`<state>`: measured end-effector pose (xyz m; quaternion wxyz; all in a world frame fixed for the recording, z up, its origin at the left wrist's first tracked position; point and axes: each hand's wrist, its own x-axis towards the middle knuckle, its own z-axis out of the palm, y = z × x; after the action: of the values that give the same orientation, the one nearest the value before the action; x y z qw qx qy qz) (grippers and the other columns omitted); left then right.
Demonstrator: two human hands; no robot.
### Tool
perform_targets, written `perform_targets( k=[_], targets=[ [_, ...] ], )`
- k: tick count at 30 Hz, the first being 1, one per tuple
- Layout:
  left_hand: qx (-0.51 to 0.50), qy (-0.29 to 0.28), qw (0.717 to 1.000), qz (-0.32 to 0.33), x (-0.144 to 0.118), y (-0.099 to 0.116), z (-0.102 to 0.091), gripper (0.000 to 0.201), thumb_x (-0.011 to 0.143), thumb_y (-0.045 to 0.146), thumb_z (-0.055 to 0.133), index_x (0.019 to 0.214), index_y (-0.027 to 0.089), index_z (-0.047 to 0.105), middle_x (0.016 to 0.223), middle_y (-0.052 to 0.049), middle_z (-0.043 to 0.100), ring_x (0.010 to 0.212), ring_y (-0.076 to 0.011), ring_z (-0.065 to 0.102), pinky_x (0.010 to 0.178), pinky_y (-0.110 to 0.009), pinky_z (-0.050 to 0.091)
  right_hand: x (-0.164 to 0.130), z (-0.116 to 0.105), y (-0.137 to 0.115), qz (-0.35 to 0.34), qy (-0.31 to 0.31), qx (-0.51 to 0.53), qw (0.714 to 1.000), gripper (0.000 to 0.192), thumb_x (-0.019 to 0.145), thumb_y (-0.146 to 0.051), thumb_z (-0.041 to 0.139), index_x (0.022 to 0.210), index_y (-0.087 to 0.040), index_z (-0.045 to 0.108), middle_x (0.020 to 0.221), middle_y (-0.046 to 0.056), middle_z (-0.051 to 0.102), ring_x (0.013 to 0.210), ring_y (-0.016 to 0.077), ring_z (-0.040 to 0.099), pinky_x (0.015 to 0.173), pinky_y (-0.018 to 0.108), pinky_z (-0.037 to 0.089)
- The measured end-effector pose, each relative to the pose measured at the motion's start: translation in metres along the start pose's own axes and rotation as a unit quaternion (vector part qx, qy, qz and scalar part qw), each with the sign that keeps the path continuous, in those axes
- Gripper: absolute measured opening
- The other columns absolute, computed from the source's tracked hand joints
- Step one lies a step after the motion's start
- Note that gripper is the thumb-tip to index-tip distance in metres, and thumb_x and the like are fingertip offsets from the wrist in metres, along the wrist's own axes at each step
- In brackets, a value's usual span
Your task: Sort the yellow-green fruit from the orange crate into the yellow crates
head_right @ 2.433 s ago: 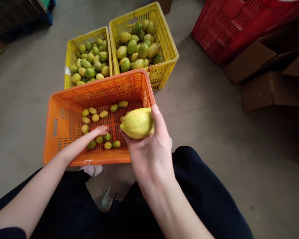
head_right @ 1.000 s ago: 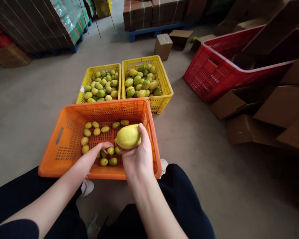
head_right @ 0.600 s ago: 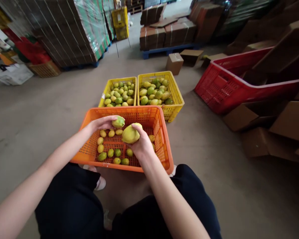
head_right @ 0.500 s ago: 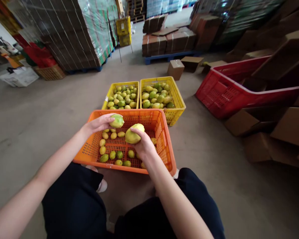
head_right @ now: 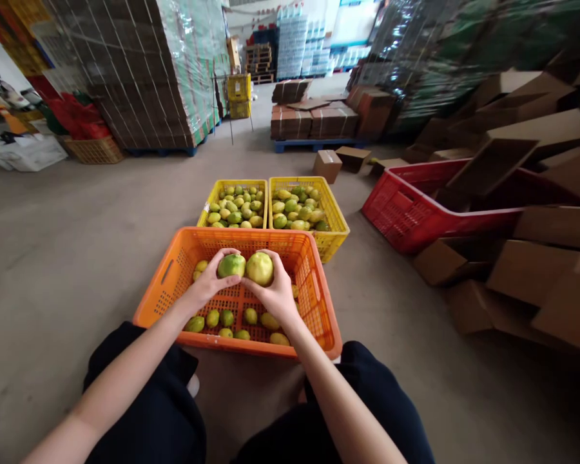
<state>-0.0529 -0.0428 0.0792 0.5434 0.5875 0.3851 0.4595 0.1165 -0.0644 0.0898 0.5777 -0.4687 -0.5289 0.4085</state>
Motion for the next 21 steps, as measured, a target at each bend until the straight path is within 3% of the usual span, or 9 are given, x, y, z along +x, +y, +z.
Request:
perform_targets(
  k=[2, 8, 11, 14, 18, 21],
  targets=[
    [0.028, -0.028, 0.999, 0.012, 0.001, 0.004, -0.001, 0.051, 0.070, 0.041, 0.079, 0.112, 0.023, 0.055, 0.112, -0.004, 0.059, 0.103, -0.0192, 0.057, 0.094, -0.031, 0.045, 0.001, -0.005, -0.002, -0.010, -0.015, -0.007, 1.000, 0.052, 0.056, -0.026, 0.085, 0.103, -0.024, 0.062, 0.098, -0.001, 0.067, 0.090, 0.0204, 0.061, 0.086, 0.035, 0.049],
    [0.183, -0.031, 0.980, 0.067, 0.002, 0.018, -0.001, 0.039, 0.073, 0.044, 0.076, 0.101, 0.022, 0.059, 0.104, -0.004, 0.058, 0.102, -0.0218, 0.057, 0.096, -0.037, 0.044, -0.002, -0.012, -0.014, -0.029, -0.038, -0.004, 0.999, 0.049, 0.057, -0.030, 0.087, 0.100, -0.024, 0.064, 0.101, 0.000, 0.067, 0.094, 0.0207, 0.062, 0.089, 0.035, 0.049],
    [0.164, -0.060, 0.980, 0.095, 0.004, 0.024, -0.002, 0.042, 0.072, 0.044, 0.079, 0.103, 0.021, 0.062, 0.106, -0.005, 0.061, 0.102, -0.0225, 0.059, 0.095, -0.037, 0.045, 0.000, -0.015, -0.021, -0.009, -0.026, 0.018, 0.999, 0.053, 0.050, -0.030, 0.091, 0.096, -0.023, 0.066, 0.096, 0.000, 0.068, 0.090, 0.0210, 0.063, 0.087, 0.035, 0.050],
    [0.118, -0.040, 0.983, 0.135, 0.008, 0.028, -0.002, 0.050, 0.067, 0.040, 0.084, 0.109, 0.022, 0.063, 0.115, -0.008, 0.060, 0.111, -0.0247, 0.057, 0.099, -0.037, 0.045, 0.004, -0.019, -0.028, 0.002, -0.019, 0.026, 0.999, 0.057, 0.047, -0.029, 0.092, 0.098, -0.023, 0.067, 0.095, 0.000, 0.069, 0.088, 0.0214, 0.063, 0.087, 0.038, 0.051],
    [0.028, 0.004, 0.990, 0.141, 0.013, 0.029, 0.001, 0.060, 0.065, 0.039, 0.085, 0.118, 0.024, 0.060, 0.126, -0.009, 0.058, 0.116, -0.0247, 0.056, 0.098, -0.038, 0.047, 0.008, -0.021, -0.034, -0.023, 0.000, 0.009, 1.000, 0.056, 0.045, -0.027, 0.092, 0.096, -0.024, 0.068, 0.100, 0.001, 0.070, 0.094, 0.0233, 0.062, 0.097, 0.043, 0.047],
    [-0.017, -0.009, 0.990, 0.138, 0.013, 0.028, 0.002, 0.060, 0.064, 0.038, 0.086, 0.116, 0.025, 0.059, 0.125, -0.008, 0.060, 0.113, -0.0233, 0.059, 0.098, -0.038, 0.047, 0.007, -0.019, -0.031, -0.037, 0.010, -0.002, 0.999, 0.056, 0.045, -0.028, 0.092, 0.096, -0.024, 0.068, 0.100, 0.001, 0.069, 0.094, 0.0240, 0.062, 0.097, 0.045, 0.047]
  ],
)
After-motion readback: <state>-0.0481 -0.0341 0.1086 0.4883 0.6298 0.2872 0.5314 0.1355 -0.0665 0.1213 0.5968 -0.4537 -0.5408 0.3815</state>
